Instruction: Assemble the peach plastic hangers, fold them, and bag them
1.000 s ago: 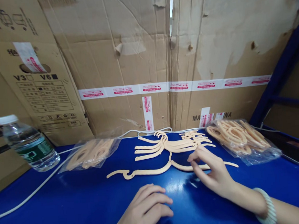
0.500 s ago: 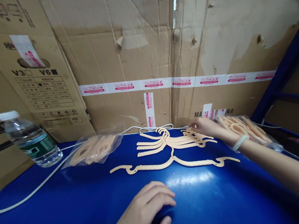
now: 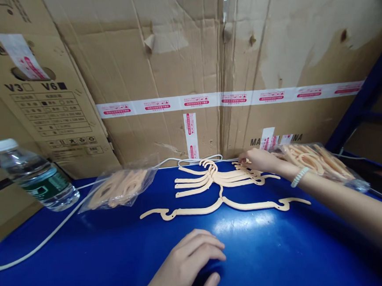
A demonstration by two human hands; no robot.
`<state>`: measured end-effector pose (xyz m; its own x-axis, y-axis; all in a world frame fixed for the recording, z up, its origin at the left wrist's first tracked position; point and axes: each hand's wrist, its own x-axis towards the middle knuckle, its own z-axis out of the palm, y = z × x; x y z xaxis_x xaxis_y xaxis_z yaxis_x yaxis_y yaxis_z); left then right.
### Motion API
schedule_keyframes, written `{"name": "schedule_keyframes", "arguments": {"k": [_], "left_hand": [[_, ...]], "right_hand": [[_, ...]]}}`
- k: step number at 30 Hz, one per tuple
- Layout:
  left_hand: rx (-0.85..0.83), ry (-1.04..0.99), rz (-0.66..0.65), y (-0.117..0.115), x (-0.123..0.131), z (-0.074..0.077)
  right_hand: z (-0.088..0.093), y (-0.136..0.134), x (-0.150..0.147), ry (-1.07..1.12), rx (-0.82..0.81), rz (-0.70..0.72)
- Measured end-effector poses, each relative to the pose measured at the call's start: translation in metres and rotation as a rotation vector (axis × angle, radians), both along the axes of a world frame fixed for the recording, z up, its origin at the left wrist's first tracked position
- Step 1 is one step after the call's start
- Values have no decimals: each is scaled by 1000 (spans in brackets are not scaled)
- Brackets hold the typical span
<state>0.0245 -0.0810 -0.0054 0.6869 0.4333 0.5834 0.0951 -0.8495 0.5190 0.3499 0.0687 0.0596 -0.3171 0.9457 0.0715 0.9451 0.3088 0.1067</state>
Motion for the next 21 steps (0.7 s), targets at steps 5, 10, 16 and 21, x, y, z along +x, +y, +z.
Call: {"name": "schedule_keyframes", "arguments": {"k": [5, 10, 16, 21], "left_hand": [[-11, 6, 5, 0, 0, 0], [-15, -16, 13, 1, 1, -4], [1, -28, 10, 6, 0, -10], [-23, -60, 2, 9, 0, -11]], "right_hand": [[-1, -2, -3, -32, 25, -19], [-5, -4, -3, -60, 78, -17], [-7, -6, 3, -35, 183, 44], [3, -13, 12, 80, 309, 79]]}}
